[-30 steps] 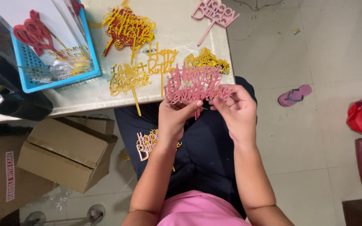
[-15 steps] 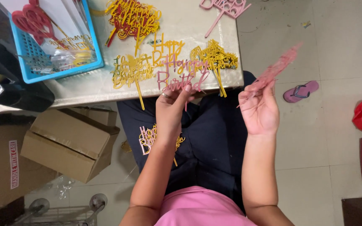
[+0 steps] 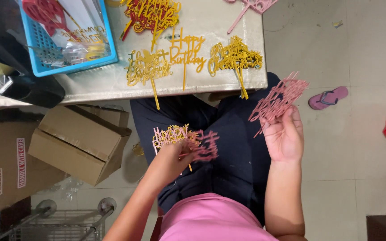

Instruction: The person assembles decorative cake toppers by hand, inserting plastic sticks into pink, gold, and red cutouts and arranging them into small bundles. They handle multiple toppers, including 'Happy Birthday' and 'Hello 2025' designs, and place them on the table or hold them in bundles.

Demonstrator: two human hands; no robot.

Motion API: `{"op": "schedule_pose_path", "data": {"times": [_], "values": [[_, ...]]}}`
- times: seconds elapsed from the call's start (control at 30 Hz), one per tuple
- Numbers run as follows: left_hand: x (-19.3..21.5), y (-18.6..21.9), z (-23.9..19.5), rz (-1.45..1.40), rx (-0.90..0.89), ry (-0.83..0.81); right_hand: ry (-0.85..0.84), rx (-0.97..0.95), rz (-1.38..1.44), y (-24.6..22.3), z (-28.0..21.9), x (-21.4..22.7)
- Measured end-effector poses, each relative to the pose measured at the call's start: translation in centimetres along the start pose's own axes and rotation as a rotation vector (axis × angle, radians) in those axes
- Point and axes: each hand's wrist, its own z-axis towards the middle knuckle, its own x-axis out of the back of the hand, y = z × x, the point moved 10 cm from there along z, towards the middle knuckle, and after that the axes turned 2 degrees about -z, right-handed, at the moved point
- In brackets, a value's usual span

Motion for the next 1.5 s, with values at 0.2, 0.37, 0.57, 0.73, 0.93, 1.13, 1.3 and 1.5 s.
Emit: {"op": "schedule_pose_path", "data": {"times": [0.2,0.37,0.57,0.73,0.93,1.13,1.3,1.5], "values": [[1.1,-0.7,-1.7,0.426,0.13,0.186,0.097,-0.012,-0.101,1.2,-1.0,0.1],[4.1,4.0,-2.5,0.767,0.097,0.375,0.123,-0.005,-0.235,1.4,-1.3,-2.1],[5.7,10.5,-0.5,0.568,-0.166,0.485,0.079,0.017,-0.343,1.5,-1.0,-3.8],[-0.8,8.7,5.5,-0.047,-0.174,0.03,0.079,0.029,-0.39,1.3,-0.2,-5.3],[-3.7,5.4,8.7,-0.668,-0.15,-0.156,-0.012,0.095,-0.44,1.0,0.3,-6.4],[-2.6,3.4,9.4,-0.719,-0.08,-0.011,0.09,0.137,-0.559,-0.2,1.8,-4.7],[-0.6,1.2,9.8,-0.644,-0.049,0.202,0.17,0.059,-0.441,-0.9,2.4,-2.5],[-2.0,2.9,10.5,-0.683,-0.104,0.098,0.102,0.077,-0.478,2.1,3.0,-2.9]]}}
